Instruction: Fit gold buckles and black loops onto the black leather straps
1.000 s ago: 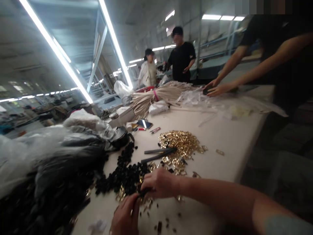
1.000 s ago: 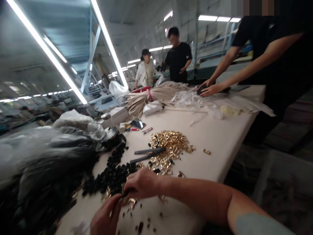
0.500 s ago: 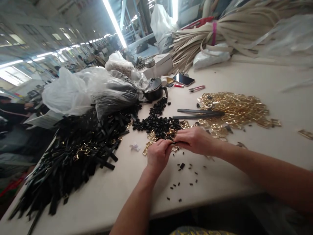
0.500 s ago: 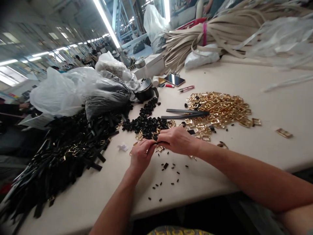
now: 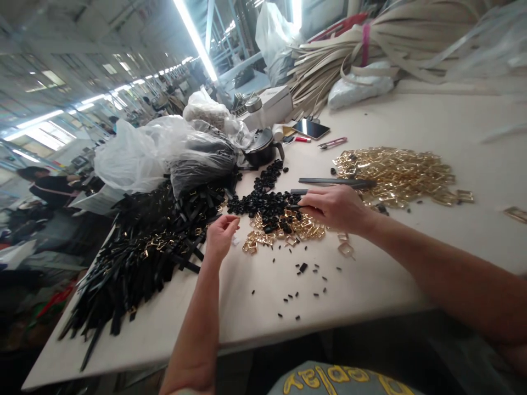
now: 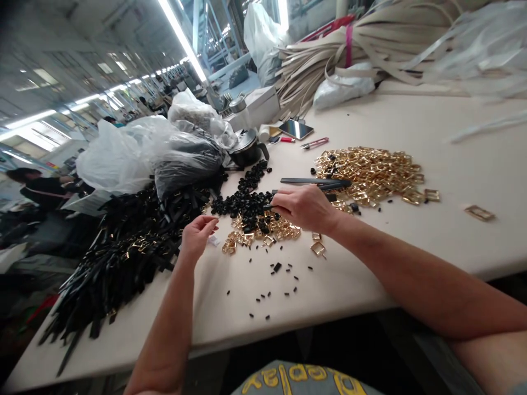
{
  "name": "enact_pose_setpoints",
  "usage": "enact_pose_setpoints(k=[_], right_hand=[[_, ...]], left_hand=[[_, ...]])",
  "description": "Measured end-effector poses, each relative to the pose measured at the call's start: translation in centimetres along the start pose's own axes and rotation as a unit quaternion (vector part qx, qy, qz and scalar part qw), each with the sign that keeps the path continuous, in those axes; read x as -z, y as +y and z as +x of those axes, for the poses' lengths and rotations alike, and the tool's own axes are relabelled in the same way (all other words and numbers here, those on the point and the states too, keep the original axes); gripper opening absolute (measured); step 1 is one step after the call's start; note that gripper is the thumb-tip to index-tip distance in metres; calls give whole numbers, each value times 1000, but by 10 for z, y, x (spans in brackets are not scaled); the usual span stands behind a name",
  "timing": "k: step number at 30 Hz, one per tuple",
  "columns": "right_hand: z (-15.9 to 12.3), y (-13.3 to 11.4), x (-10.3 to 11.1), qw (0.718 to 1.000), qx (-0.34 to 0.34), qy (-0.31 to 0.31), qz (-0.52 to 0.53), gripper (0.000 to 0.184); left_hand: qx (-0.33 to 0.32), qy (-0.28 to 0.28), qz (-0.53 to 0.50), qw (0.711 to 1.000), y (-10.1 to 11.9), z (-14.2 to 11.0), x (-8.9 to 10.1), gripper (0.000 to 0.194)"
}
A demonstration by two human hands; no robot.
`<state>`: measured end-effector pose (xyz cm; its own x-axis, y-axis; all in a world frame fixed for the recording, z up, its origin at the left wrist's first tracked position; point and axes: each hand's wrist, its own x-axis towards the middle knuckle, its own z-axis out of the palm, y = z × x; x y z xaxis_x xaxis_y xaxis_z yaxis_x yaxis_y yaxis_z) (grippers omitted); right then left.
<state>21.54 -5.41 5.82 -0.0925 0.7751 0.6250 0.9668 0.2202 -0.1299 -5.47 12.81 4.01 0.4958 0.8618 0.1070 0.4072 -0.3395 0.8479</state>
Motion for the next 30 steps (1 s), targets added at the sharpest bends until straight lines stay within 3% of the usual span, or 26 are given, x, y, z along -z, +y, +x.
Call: enact_pose_setpoints(k=[5, 10, 13, 16, 18, 19, 21, 23, 26, 30], right_hand=[[-3, 0, -10, 1000, -4, -14, 16, 30], [-4, 2, -14, 999, -13, -20, 25, 29], [-4, 2, -15, 999, -10, -26, 37, 28], [-4, -1, -16, 998, -11, -24, 53, 27], [-3, -5, -16, 998, -13, -12, 64, 27], [-3, -6, -15, 997, -15, -6, 70, 27], [-3, -10, -14, 996, -18, 2, 83, 28], [-2, -13, -12, 995, -20, 9, 95, 27], [-2, -17, -10, 994, -23, 23, 103, 26], [-6, -24, -12, 996, -20, 35, 74, 23]], left_hand=[[-62, -49, 252, 965, -5, 30, -13, 15], [-85, -57, 376, 921, 3, 42, -37, 13], [-99, -45, 380, 919, 7, 41, -40, 10], [-77, -24, 261, 962, 12, 31, -38, 16], [-19, -31, 77, 996, 19, 19, -41, 27], [16, -39, -28, 999, 23, 11, -44, 32], [82, -54, -204, 974, 32, -4, -54, 41], [130, -59, -306, 941, 41, -17, -69, 48], [166, -79, -382, 906, 49, -31, -90, 50], [161, -109, -421, 886, 42, -44, -104, 36]])
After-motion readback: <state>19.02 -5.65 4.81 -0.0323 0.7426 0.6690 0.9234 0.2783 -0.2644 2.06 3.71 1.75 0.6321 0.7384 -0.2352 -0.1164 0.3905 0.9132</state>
